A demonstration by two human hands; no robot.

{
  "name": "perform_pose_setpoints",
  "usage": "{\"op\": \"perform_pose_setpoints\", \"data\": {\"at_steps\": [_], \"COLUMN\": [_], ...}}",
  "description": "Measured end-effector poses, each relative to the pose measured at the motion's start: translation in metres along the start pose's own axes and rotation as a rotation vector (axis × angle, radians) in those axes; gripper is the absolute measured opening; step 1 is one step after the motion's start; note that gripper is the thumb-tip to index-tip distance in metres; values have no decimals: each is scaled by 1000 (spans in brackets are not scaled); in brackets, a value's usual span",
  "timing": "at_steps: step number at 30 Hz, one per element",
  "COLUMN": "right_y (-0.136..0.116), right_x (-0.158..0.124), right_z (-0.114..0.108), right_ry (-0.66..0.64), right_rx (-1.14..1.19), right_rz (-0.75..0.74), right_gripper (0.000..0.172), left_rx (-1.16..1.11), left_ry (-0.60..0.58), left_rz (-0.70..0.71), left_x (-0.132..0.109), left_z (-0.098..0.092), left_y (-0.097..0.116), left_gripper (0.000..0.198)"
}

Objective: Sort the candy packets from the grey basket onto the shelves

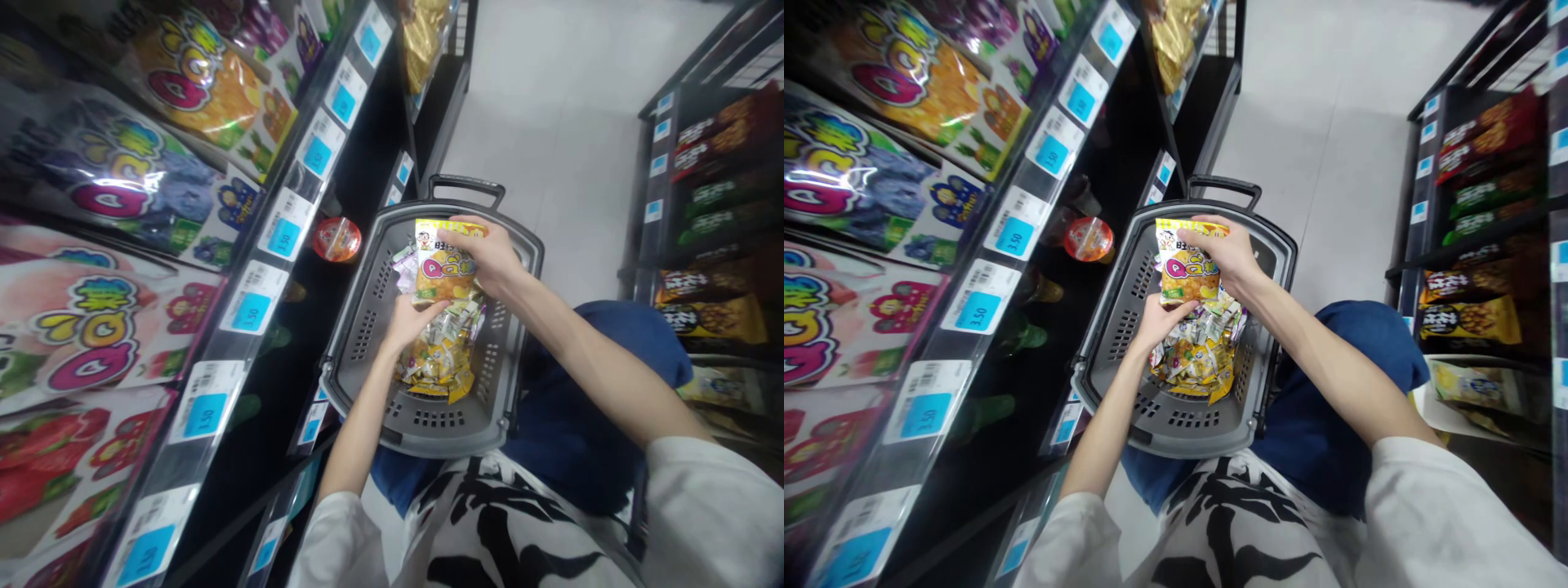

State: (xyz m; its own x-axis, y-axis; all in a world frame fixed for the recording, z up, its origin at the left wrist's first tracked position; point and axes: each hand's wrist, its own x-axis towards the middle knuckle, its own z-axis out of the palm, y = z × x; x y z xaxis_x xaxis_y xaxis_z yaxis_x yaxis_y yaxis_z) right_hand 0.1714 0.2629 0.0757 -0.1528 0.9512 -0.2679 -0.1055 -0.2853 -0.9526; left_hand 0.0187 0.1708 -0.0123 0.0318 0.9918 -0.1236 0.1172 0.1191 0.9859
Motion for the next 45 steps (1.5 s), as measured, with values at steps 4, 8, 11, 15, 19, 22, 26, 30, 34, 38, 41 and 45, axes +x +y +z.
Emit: {"op": "perform_pose_setpoints", "data": {"at_steps": [4, 8, 11, 15, 19, 22, 26, 30, 34, 38, 41, 45], "right_y": [7, 14, 13, 6, 7, 11, 14, 11, 3, -4, -6, -3], "right_x": [0, 0, -2, -7, -10, -7, 1, 6, 3, -6, -9, -7], "right_z": [4, 8, 12, 17, 19, 17, 11, 8, 9, 12, 12, 10], "right_ry": [64, 86, 56, 48, -20, -56, 9, 20, 19, -38, -58, -53], "right_rx": [-12, -9, -7, 16, 34, 102, 144, 169, 184, 199, 216, 214], "right_rz": [0, 1, 20, 21, 27, 131, 149, 100, 68, 50, 42, 43], "right_gripper": [60, 69, 75, 90, 90, 70, 42, 35, 35, 37, 37, 38], "left_rx": [54, 134, 187, 239, 258, 268, 387, 663, 860, 822, 806, 806], "left_ry": [163, 245, 285, 350, 353, 245, 120, 123, 247, 333, 313, 266], "left_rz": [-17, 133, 254, 307, 366, 385, 478, 728, 986, 1062, 1079, 1044], "left_x": [5, 5, 4, 3, 1, -3, -7, -9, -8, -7, -8, -9], "left_z": [2, 3, 4, 5, 2, -1, -5, -6, -7, -10, -10, -9], "left_y": [-6, -4, -4, -7, -8, -9, -13, -15, -8, -2, -2, -9], "left_gripper": [32, 19, 14, 10, 7, 9, 9, 12, 16, 21, 31, 31]}}
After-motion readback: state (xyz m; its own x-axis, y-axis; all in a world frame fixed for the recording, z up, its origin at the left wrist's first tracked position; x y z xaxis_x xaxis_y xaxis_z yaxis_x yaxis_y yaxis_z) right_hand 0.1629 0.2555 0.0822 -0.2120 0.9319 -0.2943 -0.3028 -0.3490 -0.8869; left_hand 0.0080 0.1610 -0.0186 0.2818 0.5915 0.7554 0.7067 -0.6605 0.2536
